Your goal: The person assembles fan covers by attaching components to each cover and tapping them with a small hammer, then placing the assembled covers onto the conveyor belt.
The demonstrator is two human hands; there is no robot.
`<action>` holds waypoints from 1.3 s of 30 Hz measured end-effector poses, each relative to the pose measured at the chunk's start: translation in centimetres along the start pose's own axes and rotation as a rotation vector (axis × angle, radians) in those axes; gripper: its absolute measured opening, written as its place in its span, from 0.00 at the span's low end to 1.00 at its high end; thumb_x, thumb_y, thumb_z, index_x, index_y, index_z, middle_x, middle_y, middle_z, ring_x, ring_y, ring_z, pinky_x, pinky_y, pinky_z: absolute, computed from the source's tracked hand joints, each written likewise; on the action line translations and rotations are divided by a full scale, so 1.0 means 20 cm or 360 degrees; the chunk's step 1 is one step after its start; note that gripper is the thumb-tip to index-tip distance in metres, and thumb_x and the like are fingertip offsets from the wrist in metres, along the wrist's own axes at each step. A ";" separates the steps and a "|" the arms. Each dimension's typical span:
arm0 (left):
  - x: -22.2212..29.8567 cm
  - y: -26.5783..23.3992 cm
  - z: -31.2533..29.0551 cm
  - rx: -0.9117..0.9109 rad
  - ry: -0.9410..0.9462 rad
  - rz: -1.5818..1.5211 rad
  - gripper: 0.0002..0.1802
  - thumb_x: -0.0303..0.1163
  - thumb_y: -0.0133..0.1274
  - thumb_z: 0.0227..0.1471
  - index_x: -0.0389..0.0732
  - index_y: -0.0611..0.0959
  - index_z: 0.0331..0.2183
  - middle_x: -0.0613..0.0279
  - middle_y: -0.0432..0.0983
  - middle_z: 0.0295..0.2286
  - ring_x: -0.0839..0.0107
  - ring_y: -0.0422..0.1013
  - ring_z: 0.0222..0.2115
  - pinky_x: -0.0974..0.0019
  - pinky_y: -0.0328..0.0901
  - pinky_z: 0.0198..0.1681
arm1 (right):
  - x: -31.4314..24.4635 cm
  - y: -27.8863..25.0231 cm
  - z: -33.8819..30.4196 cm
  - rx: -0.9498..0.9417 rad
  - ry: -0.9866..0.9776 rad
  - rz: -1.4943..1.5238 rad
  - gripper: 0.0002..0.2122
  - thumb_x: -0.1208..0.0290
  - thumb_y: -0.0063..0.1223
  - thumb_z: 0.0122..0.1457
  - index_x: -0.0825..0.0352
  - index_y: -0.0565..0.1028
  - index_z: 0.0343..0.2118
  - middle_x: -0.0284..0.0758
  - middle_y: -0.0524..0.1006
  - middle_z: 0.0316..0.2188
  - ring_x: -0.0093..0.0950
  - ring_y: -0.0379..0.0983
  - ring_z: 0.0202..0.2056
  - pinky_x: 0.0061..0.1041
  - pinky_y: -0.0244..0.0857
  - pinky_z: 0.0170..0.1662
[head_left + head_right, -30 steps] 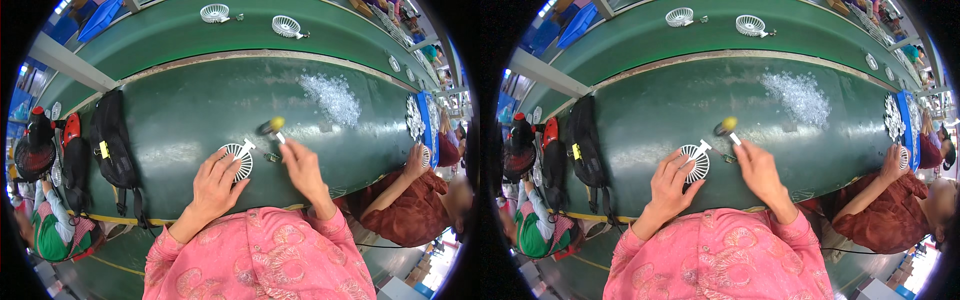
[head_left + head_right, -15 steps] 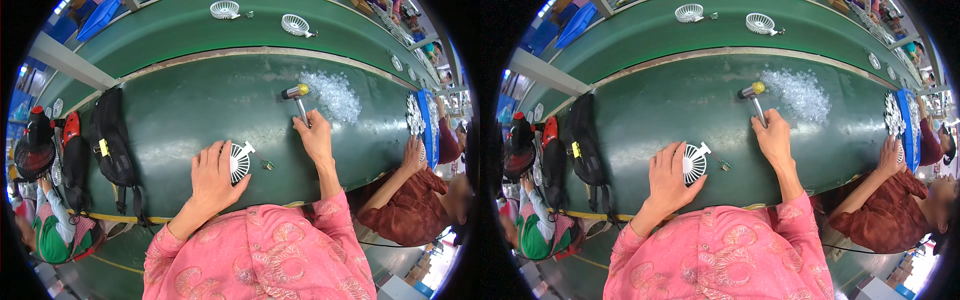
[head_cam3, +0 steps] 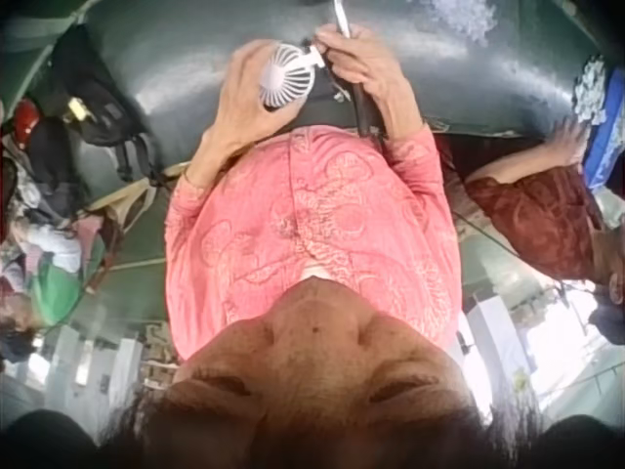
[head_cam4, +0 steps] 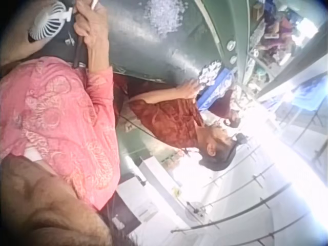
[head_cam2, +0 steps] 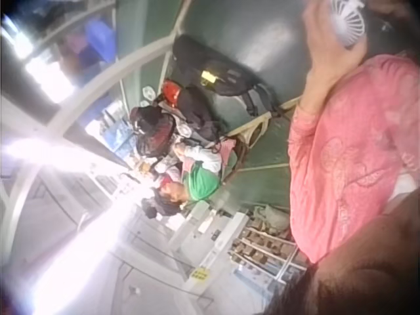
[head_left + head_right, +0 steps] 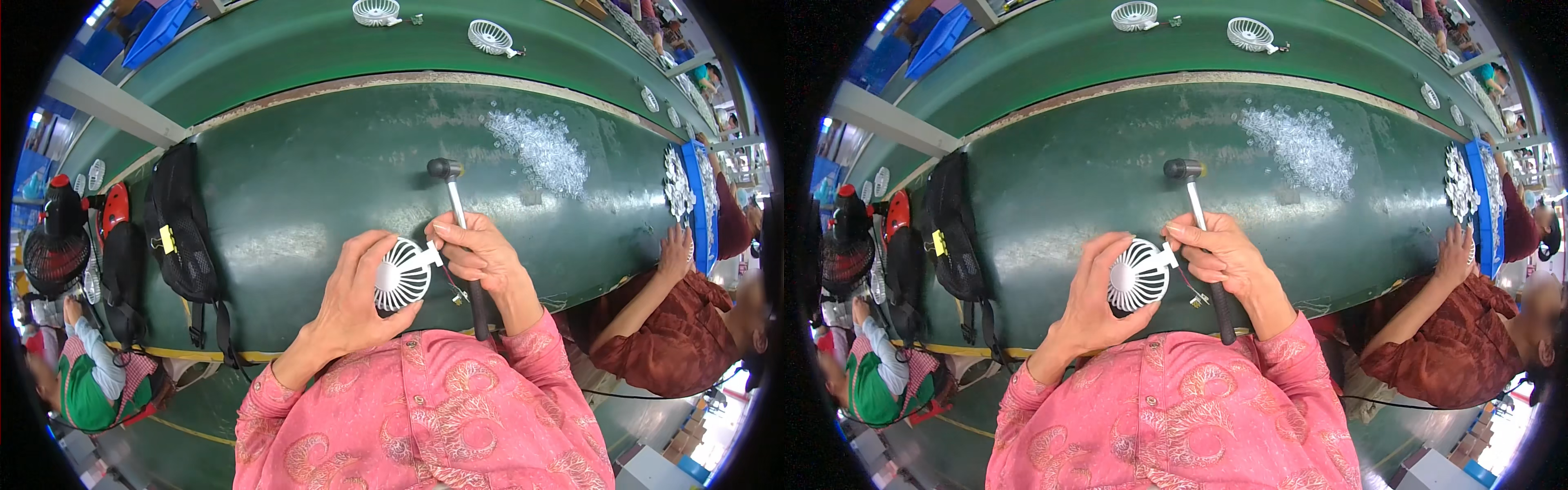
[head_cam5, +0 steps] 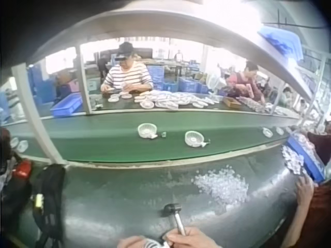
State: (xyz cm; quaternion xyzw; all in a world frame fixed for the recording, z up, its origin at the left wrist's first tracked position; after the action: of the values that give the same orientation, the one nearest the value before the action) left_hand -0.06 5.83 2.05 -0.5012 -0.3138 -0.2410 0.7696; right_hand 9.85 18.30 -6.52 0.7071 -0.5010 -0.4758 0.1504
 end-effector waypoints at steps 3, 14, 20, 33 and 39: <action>0.00 0.01 -0.01 -0.0014 0.0015 -0.0069 0.44 0.29 0.68 0.34 0.33 0.66 0.53 0.46 0.64 0.49 0.49 0.65 0.49 0.54 0.64 0.52 | 0.05 0.01 0.01 -0.0135 0.0059 0.0102 0.09 0.72 0.52 0.64 0.75 0.76 0.37 0.30 0.73 0.21 0.09 0.52 0.08 0.13 0.43 0.09; 0.00 0.01 0.01 -0.0008 -0.0010 -0.0130 0.43 0.30 0.68 0.33 0.33 0.66 0.52 0.46 0.64 0.47 0.49 0.66 0.47 0.55 0.66 0.49 | 0.11 -0.01 0.04 -0.0040 0.0029 0.0036 0.10 0.68 0.51 0.64 0.72 0.76 0.35 0.23 0.66 0.12 0.10 0.49 0.06 0.15 0.43 0.09; -0.06 0.03 0.02 0.0041 -0.0154 -0.0331 0.42 0.30 0.68 0.34 0.36 0.69 0.53 0.47 0.66 0.48 0.53 0.66 0.49 0.56 0.63 0.53 | 0.09 -0.02 0.04 -0.0043 -0.0164 0.0058 0.10 0.69 0.52 0.64 0.72 0.77 0.35 0.23 0.65 0.11 0.11 0.50 0.07 0.15 0.44 0.09; -0.10 -0.04 0.00 0.0111 -0.0259 0.0094 0.41 0.36 0.68 0.36 0.35 0.69 0.52 0.48 0.66 0.47 0.51 0.70 0.45 0.56 0.69 0.45 | -0.05 0.09 -0.11 0.0371 -0.0413 -0.1140 0.11 0.70 0.60 0.58 0.73 0.80 0.38 0.30 0.79 0.23 0.12 0.67 0.21 0.15 0.57 0.20; -0.09 -0.05 0.01 0.0139 -0.0249 0.0142 0.41 0.36 0.69 0.36 0.34 0.70 0.52 0.47 0.67 0.46 0.51 0.71 0.44 0.55 0.69 0.44 | -0.06 0.11 -0.17 0.0413 -0.0727 -0.1613 0.11 0.68 0.58 0.59 0.72 0.79 0.26 0.28 0.75 0.17 0.15 0.66 0.20 0.21 0.58 0.23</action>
State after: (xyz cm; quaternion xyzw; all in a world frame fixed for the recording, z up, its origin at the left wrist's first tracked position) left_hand -2.04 5.75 1.55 -0.4979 -0.3605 -0.1525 0.7739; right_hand 11.21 17.48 -2.61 0.7510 -0.1734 -0.5638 -0.2967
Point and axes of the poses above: each hand's wrist, its own z-axis towards the middle knuckle, its own y-axis out of the palm, x = y × z, the point moved 8 cm from there along z, towards the middle knuckle
